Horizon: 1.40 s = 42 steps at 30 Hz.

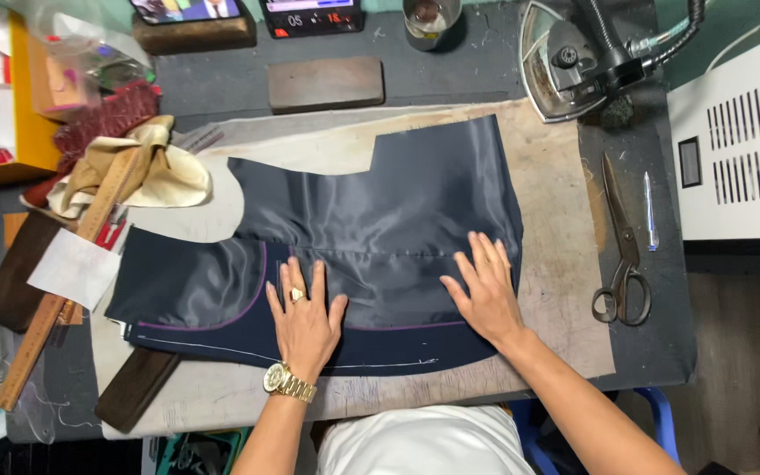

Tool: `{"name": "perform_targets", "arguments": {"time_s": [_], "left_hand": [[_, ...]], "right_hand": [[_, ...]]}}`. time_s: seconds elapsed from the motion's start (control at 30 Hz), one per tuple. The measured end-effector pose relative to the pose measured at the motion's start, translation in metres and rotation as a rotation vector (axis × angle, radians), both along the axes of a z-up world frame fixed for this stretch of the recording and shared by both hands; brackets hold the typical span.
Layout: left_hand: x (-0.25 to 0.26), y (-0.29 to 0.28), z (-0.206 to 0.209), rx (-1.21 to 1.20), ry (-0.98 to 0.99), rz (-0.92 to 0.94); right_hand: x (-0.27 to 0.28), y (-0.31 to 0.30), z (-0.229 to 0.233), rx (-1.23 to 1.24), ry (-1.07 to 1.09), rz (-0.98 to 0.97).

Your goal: The person cuts a piece of dark blue fabric using a large pair of tailor's shears, following a marked pattern and moving a wooden weight as they progress.

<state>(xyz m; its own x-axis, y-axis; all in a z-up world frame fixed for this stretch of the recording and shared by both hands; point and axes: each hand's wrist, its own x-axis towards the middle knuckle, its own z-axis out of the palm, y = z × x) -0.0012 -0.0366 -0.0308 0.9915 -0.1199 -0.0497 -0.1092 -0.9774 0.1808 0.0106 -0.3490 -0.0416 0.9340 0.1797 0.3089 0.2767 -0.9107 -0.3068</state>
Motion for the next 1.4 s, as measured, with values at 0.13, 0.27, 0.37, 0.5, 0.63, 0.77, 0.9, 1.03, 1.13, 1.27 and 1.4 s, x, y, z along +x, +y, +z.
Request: {"name": "perform_targets", "arguments": {"time_s": [0.13, 0.27, 0.37, 0.5, 0.63, 0.77, 0.9, 1.03, 1.13, 1.27, 1.4], "left_hand": [[0.017, -0.023, 0.006, -0.069, -0.154, -0.061], [0.049, -0.052, 0.0, -0.147, -0.228, -0.189], [0.064, -0.051, -0.008, -0.088, -0.072, -0.142], [0.064, -0.042, -0.013, -0.048, -0.043, -0.126], [0.078, -0.042, -0.002, -0.155, -0.11, -0.12], [0.092, -0.033, 0.003, -0.272, -0.263, -0.097], [0.104, -0.014, -0.001, -0.291, -0.289, -0.101], [0.11, 0.015, -0.016, -0.256, -0.371, -0.048], [0.114, 0.028, -0.028, -0.193, -0.359, -0.044], [0.117, 0.016, -0.002, -0.189, -0.319, -0.077], [0.108, -0.02, 0.01, -0.356, -0.319, -0.152]], "right_hand": [[0.03, -0.009, 0.006, 0.077, -0.11, -0.02], [0.068, -0.035, -0.001, 0.27, 0.207, -0.429], [0.092, -0.033, -0.011, 0.306, 0.06, -0.272], [0.113, -0.044, -0.03, 0.274, -0.233, -0.26], [0.127, -0.051, -0.03, 0.405, -0.234, -0.404], [0.138, -0.037, 0.011, 0.276, -0.286, -0.171], [0.135, -0.043, -0.012, 0.06, -0.098, 0.085], [0.131, -0.009, 0.01, 0.223, -0.212, 0.106], [0.098, 0.039, 0.011, 0.265, -0.238, 0.252], [0.063, 0.077, -0.007, 0.271, -0.051, 0.345], [0.05, 0.09, 0.003, 0.299, 0.023, 0.341]]}}
